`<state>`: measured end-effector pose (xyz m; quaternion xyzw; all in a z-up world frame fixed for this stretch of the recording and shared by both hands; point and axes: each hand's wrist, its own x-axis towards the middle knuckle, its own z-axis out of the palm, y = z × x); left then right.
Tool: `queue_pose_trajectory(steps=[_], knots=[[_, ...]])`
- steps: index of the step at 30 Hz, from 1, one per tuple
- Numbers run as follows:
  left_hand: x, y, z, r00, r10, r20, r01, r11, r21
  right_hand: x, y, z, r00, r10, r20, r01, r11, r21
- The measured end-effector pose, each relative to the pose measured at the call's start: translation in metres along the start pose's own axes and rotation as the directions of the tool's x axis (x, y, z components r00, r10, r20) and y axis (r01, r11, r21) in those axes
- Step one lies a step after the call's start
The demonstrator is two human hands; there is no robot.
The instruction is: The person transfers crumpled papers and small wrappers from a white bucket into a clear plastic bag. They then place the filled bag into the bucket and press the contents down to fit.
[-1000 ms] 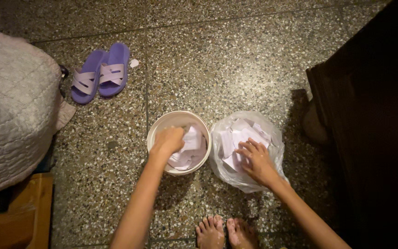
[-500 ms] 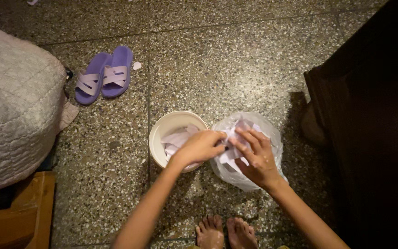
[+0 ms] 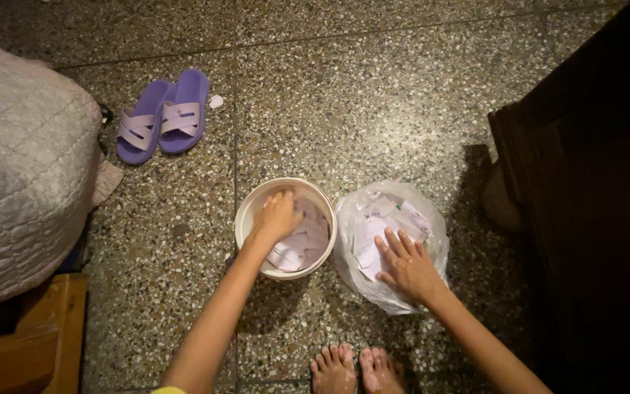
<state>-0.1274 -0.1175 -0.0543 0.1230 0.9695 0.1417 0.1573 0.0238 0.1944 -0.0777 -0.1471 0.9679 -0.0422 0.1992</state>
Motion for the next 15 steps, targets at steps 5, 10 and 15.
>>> queue_pose_trajectory(steps=[5, 10, 15], knots=[[-0.007, 0.008, 0.011, 0.927, -0.123, 0.355, 0.03, 0.966, 0.256, -0.001, -0.005, -0.001, 1.0, 0.019, 0.001, -0.019, 1.0, 0.016], [-0.004, 0.001, 0.041, 0.835, -0.193, 0.515, 0.058, 0.962, 0.268, 0.001, -0.005, 0.003, 0.999, 0.039, 0.005, -0.039, 0.999, 0.019], [0.016, -0.036, 0.096, 0.961, 0.018, 0.276, -0.1, 0.953, 0.286, 0.002, -0.006, 0.004, 0.998, 0.053, 0.024, -0.054, 0.998, 0.027]])
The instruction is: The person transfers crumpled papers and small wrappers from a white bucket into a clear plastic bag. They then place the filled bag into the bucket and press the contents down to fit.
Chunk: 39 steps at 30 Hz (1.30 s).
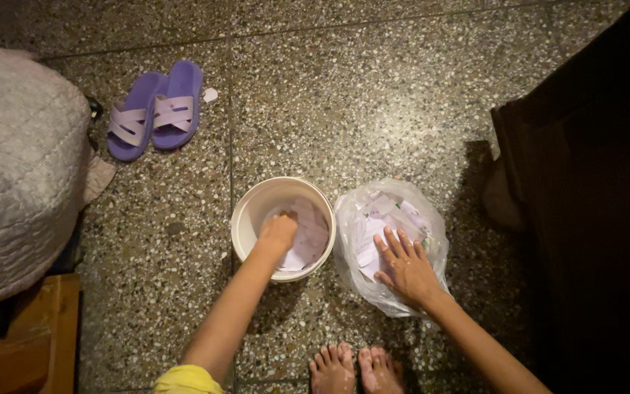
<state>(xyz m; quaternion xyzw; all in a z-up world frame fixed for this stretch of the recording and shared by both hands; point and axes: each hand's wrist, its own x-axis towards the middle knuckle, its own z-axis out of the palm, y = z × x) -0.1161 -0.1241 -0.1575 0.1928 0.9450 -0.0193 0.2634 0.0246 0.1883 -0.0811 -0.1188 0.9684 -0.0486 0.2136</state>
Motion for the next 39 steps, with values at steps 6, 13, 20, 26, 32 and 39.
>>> queue_pose_trajectory(steps=[6, 13, 20, 26, 32, 39], knots=[[-0.024, 0.001, -0.034, 0.978, 0.023, -0.209, -0.042, 0.995, -0.088, 0.0, -0.001, -0.003, 1.0, 0.015, 0.008, -0.015, 1.0, -0.009], [-0.086, 0.026, -0.112, 0.901, -0.029, -0.434, -0.01, 0.996, -0.089, 0.0, 0.011, -0.015, 0.972, -0.059, -0.228, 0.09, 0.988, 0.128], [-0.166, 0.068, -0.191, 0.814, 0.077, -0.576, -0.156, 0.984, -0.089, -0.012, -0.005, -0.054, 0.863, -0.048, -0.503, 0.223, 0.93, 0.293], [-0.196, 0.108, -0.231, 0.821, 0.197, -0.536, -0.254, 0.966, -0.035, -0.039, -0.043, -0.109, 0.646, -0.045, -0.762, 0.469, 0.811, 0.35], [-0.185, 0.14, -0.206, 0.782, 0.358, -0.511, -0.423, 0.906, -0.012, -0.038, -0.039, -0.1, 0.646, -0.078, -0.759, 0.601, 0.666, 0.443], [-0.153, 0.158, -0.167, 0.769, 0.349, -0.536, -0.496, 0.854, -0.156, -0.009, 0.015, -0.045, 0.931, 0.243, -0.271, 0.09, 0.568, 0.818]])
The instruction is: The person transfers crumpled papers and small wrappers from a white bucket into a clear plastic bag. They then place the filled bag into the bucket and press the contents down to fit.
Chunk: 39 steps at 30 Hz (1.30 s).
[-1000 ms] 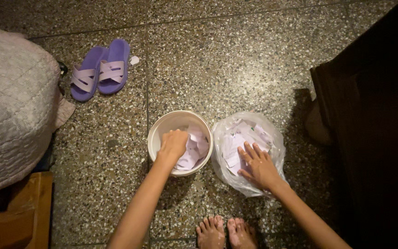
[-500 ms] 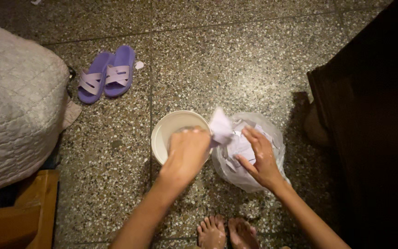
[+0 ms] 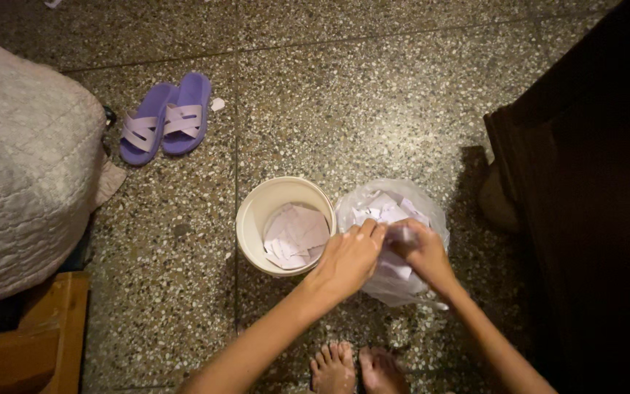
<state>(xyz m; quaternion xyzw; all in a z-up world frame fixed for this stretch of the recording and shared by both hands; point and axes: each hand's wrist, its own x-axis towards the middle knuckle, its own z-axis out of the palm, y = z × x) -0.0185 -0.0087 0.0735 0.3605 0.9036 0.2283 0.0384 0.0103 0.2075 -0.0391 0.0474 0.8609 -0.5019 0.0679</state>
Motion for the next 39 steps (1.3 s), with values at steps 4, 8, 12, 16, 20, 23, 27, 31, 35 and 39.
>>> queue_pose_trajectory(steps=[4, 8, 12, 16, 20, 23, 27, 31, 35, 39], knots=[[-0.006, -0.003, 0.03, 0.997, 0.072, -0.018, -0.068, 0.986, 0.149, 0.013, 0.041, -0.004, 0.993, 0.121, 0.01, -0.121, 0.993, -0.017], [-0.011, -0.01, 0.042, 0.99, 0.142, 0.016, -0.14, 0.946, 0.293, 0.006, 0.041, -0.004, 0.986, -0.118, -0.121, 0.081, 0.957, -0.279], [-0.008, -0.009, 0.033, 0.982, 0.188, -0.027, -0.175, 0.953, 0.249, 0.007, 0.031, 0.011, 0.947, -0.289, -0.143, 0.179, 0.839, -0.513], [-0.001, -0.012, 0.023, 0.962, 0.232, -0.146, -0.203, 0.96, 0.19, 0.009, 0.031, 0.035, 0.957, -0.188, 0.221, 0.287, 0.724, -0.627], [0.01, -0.053, 0.024, 0.984, -0.049, -0.17, 0.047, 0.999, -0.012, -0.002, 0.025, 0.051, 0.911, 0.001, 0.413, 0.313, 0.652, -0.69], [0.006, -0.105, 0.021, 0.912, -0.346, -0.22, 0.363, 0.931, 0.037, -0.008, 0.021, 0.052, 0.921, 0.001, 0.39, 0.306, 0.617, -0.725], [-0.008, -0.167, 0.034, 0.828, -0.539, 0.158, 0.52, 0.842, 0.145, -0.006, 0.02, 0.052, 0.918, 0.016, 0.397, 0.304, 0.615, -0.727], [-0.017, -0.182, 0.06, 0.635, -0.612, 0.471, 0.467, 0.79, 0.397, -0.006, 0.015, 0.049, 0.91, 0.063, 0.41, 0.288, 0.617, -0.732], [-0.019, -0.19, 0.089, 0.518, -0.618, 0.592, 0.435, 0.786, 0.44, -0.006, 0.011, 0.048, 0.91, 0.063, 0.409, 0.287, 0.616, -0.733], [-0.022, -0.214, 0.115, 0.588, -0.572, 0.572, 0.534, 0.806, 0.257, -0.005, 0.011, 0.05, 0.898, 0.136, 0.418, 0.257, 0.608, -0.751]])
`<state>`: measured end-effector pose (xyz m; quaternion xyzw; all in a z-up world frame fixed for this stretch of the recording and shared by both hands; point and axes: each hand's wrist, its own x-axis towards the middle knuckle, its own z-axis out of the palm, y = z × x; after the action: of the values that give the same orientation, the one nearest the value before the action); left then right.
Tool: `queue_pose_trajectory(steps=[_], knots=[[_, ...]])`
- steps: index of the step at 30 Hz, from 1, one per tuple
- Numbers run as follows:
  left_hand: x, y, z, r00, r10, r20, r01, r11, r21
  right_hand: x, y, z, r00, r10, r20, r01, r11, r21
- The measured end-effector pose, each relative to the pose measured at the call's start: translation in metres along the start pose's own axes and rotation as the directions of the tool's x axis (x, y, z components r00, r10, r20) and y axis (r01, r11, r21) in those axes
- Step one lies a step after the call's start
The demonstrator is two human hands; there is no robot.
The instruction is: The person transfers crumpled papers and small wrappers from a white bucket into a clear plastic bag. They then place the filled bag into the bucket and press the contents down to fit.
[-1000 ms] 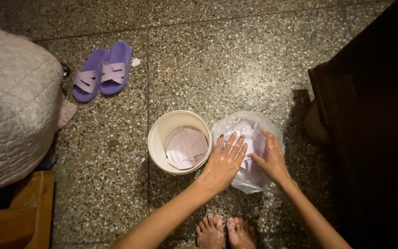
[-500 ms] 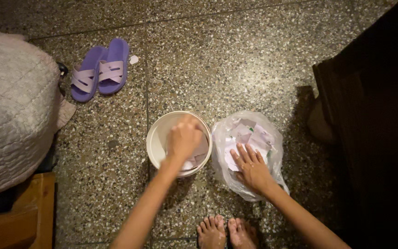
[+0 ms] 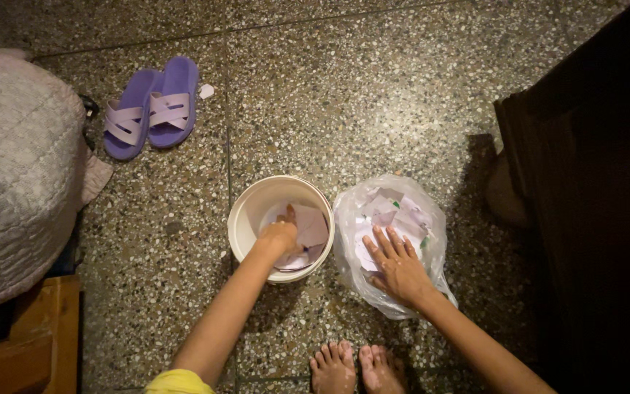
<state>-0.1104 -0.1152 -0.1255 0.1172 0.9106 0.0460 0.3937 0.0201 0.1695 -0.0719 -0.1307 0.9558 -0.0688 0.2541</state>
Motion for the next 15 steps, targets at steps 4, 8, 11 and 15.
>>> queue_pose_trajectory(steps=[4, 8, 11, 15], knots=[[0.025, -0.017, 0.016, 0.997, 0.068, -0.029, -0.071, 0.989, -0.129, 0.001, 0.001, 0.005, 0.999, -0.028, -0.04, 0.027, 0.999, -0.019], [0.042, -0.019, 0.021, 0.983, 0.169, -0.07, -0.182, 0.942, -0.284, 0.004, 0.004, 0.011, 0.998, -0.028, -0.049, 0.027, 0.999, -0.021], [0.034, -0.012, 0.014, 0.968, 0.173, -0.182, -0.233, 0.888, -0.397, 0.003, 0.01, 0.01, 0.995, -0.062, -0.081, 0.062, 0.998, -0.012], [-0.019, 0.006, -0.028, 0.955, 0.131, -0.268, -0.197, 0.952, -0.234, -0.003, 0.016, -0.002, 0.986, -0.097, -0.135, 0.105, 0.993, 0.052]])
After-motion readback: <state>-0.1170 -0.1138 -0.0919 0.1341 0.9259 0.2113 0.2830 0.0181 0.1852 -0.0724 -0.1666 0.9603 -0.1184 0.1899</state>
